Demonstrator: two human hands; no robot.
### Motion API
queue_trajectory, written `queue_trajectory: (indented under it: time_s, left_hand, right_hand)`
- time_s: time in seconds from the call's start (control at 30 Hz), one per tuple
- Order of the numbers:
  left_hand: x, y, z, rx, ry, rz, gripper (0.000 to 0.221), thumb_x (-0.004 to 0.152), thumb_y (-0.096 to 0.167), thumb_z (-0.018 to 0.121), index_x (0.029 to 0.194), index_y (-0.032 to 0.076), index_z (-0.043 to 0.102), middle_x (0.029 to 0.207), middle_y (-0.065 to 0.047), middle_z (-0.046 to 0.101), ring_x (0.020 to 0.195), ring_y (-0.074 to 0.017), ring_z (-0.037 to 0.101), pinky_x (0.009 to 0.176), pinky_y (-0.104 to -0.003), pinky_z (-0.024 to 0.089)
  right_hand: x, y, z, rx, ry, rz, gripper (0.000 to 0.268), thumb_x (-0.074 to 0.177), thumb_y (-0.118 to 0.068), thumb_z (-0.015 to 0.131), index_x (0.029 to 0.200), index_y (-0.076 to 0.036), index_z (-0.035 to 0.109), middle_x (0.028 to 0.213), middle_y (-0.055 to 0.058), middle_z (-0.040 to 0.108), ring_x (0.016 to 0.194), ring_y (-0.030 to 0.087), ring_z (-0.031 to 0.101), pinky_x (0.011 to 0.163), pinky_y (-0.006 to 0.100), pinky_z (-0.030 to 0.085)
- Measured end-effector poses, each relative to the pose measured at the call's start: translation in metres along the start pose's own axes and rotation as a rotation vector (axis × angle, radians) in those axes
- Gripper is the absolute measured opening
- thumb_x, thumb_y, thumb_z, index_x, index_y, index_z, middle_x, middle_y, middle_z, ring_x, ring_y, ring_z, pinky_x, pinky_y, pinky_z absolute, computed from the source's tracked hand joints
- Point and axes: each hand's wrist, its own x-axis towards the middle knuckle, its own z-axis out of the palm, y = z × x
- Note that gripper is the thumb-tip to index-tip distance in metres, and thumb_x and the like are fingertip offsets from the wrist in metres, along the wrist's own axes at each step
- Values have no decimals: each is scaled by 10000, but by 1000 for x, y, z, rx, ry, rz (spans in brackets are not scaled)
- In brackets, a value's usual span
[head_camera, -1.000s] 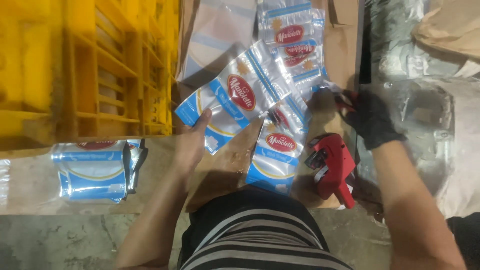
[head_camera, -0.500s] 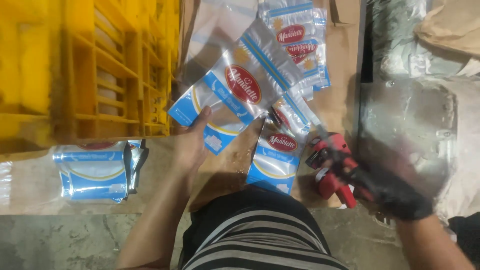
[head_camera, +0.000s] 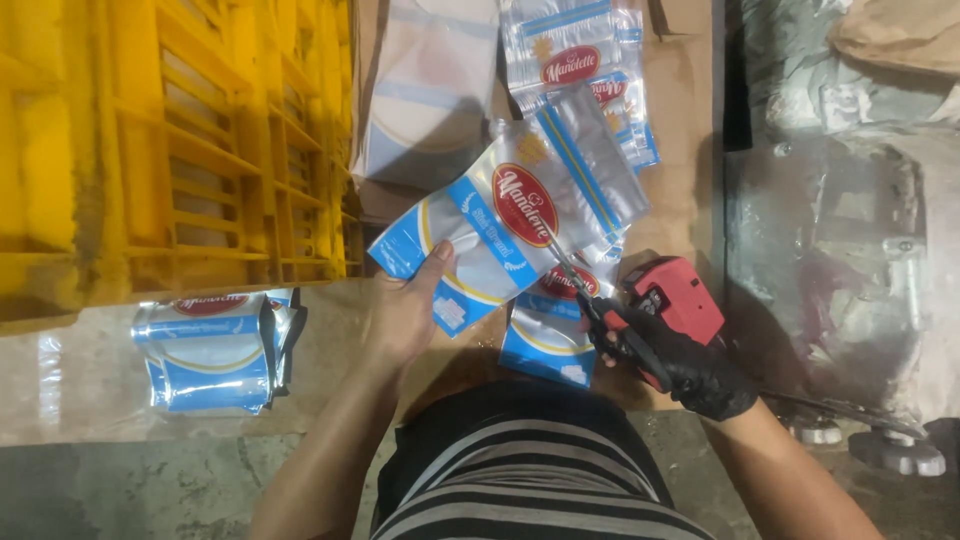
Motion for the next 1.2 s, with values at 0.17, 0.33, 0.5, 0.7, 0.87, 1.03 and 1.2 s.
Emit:
queue_trajectory:
  time_s: [0.17, 0.33, 0.5, 0.7, 0.87, 1.03, 1.2]
  left_hand:
    - [-1, 3, 2, -1, -6, -11, 217, 1003, 103, 647, 1186, 8, 712, 1079, -48, 740, 946, -109, 682, 848, -281, 561]
    - [0, 2, 2, 44, -4, 49, 211, 1019, 89, 654, 1200, -1, 712, 1084, -49, 731, 950, -115, 662, 844, -283, 551]
    - [5, 0, 1, -39, -49, 87, 227, 1006, 58, 639, 1223, 12, 685, 1136, -53, 727, 1008, -126, 679, 905, -297, 566]
    - [5, 1, -3, -38, -33, 53, 203, 999, 61, 644, 1197, 27, 677, 1111, -60, 729, 1006, -132, 690, 903, -311, 579]
    - [1, -11, -4, 10, -80, 69, 183, 1019, 66, 648, 1189, 17, 694, 1087, -42, 726, 974, -113, 668, 870, -292, 563]
    - [-7, 0, 3, 38, -79, -1, 183, 1013, 76, 633, 1171, 25, 710, 1060, -43, 739, 939, -106, 678, 838, -290, 569]
    - [-6, 1, 1, 72, -65, -1, 177, 1018, 96, 634, 1162, 26, 709, 1055, -44, 742, 944, -109, 688, 843, -286, 578]
  right_hand:
    - [6, 25, -12, 87, -53, 78, 428, 982, -304, 577, 1310, -34, 626, 955, -11, 650, 759, 75, 578, 672, 225, 476]
    - [2, 22, -10, 35, -77, 53, 453, 1012, -388, 552, 1297, -44, 628, 946, -31, 615, 724, 56, 545, 656, 207, 454]
    - [3, 15, -1, -87, 28, 100, 450, 945, -388, 608, 1229, -45, 674, 871, -17, 629, 661, 52, 549, 546, 219, 454]
    - [-1, 41, -15, -64, -13, 95, 447, 1030, -370, 632, 1133, 61, 692, 788, 55, 616, 619, 117, 591, 519, 248, 465]
    - [1, 12, -2, 2, -64, 53, 446, 983, -399, 572, 1187, -15, 668, 940, 6, 659, 777, 77, 621, 650, 237, 512]
    - [1, 15, -1, -4, -114, -57, 451, 988, -418, 566, 1207, -32, 644, 996, -5, 641, 837, 67, 603, 714, 230, 509]
    - [-5, 14, 4, -79, -13, 53, 404, 1009, -360, 608, 1123, 21, 681, 832, 66, 607, 655, 129, 576, 564, 261, 461]
